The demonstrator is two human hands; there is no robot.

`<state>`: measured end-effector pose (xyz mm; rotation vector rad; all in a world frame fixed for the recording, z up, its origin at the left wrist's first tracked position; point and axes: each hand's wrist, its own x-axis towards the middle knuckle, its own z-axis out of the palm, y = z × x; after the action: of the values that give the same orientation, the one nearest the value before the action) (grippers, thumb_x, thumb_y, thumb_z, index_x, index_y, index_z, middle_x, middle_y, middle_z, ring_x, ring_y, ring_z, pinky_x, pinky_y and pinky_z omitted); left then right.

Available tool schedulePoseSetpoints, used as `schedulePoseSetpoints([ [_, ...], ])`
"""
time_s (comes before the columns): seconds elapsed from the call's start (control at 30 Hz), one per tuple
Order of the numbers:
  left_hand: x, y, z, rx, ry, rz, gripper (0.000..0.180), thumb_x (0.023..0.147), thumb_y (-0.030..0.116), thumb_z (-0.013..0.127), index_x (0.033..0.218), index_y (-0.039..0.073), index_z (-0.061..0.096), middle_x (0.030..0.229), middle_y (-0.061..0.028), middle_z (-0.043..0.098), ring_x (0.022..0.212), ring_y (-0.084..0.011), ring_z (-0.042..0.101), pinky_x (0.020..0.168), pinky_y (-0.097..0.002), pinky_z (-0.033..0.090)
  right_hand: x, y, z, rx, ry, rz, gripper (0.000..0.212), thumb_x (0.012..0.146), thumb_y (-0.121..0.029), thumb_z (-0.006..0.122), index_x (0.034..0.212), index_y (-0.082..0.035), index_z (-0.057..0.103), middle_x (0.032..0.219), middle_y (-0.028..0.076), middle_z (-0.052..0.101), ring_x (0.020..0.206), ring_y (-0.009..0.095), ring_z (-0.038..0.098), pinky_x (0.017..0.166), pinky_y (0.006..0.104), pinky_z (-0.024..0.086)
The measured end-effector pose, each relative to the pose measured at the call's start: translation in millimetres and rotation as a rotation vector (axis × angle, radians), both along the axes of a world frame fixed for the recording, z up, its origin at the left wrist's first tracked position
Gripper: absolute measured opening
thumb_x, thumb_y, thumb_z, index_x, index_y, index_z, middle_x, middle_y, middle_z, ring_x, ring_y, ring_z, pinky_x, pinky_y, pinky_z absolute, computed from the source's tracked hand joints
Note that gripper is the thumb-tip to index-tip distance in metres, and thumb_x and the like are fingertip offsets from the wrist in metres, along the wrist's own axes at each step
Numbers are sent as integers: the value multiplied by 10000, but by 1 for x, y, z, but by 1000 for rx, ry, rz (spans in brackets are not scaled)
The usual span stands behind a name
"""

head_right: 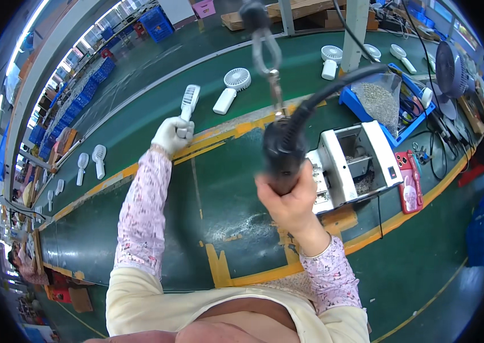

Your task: The person assembles handheld fans by driving screws into each fan body with an electric screwdriver and placing the assembled fans onto a conveyor belt.

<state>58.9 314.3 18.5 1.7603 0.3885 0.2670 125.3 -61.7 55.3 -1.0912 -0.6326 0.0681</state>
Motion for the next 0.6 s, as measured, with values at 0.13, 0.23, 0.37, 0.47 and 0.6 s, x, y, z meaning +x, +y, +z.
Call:
schedulePoseSetpoints([
  [0.13, -9, -123, 24, -968, -366, 117, 484, 803, -23, 499, 1273, 36, 397, 1027, -133, 532, 860, -226, 554, 718, -322, 514, 29, -22, 11, -139, -461, -439, 453, 736, -40, 767, 1094, 44, 503, 817, 75, 632, 667, 135, 620, 616, 249, 494],
  [0.23, -36, -178, 16, -1375, -473, -125, 400, 874, 102, 533, 1251, 52, 407, 1028, -115, 510, 891, -225, 533, 755, -352, 489, 37, -14, 13, -135, -466, -545, 528, 744, -64, 775, 1170, 54, 486, 851, 86, 648, 706, 161, 644, 633, 258, 503],
  [0.37, -41, -255, 1, -1606, -317, -391, 377, 726, -45, 596, 1057, 95, 484, 952, -63, 507, 855, -205, 523, 750, -337, 462, 35, -8, 25, -245, -452, -509, 500, 755, -87, 766, 1157, 38, 496, 838, 87, 649, 704, 159, 644, 634, 266, 506],
  [0.47, -48, -294, -7, -1478, -129, -175, 251, 769, -48, 598, 977, 63, 514, 900, -76, 557, 825, -217, 583, 750, -349, 495, 28, -4, 14, -91, -270, -295, 364, 830, 8, 640, 1152, 19, 470, 837, 53, 596, 654, 104, 585, 616, 235, 480],
  [0.6, -50, -310, -10, -1351, 49, -60, 170, 812, -2, 625, 964, -1, 548, 887, -83, 593, 789, -196, 617, 727, -309, 516, 9, -1, 12, 51, -107, -25, 484, 852, 23, 572, 1295, 24, 376, 879, 79, 591, 665, 123, 593, 641, 250, 495],
])
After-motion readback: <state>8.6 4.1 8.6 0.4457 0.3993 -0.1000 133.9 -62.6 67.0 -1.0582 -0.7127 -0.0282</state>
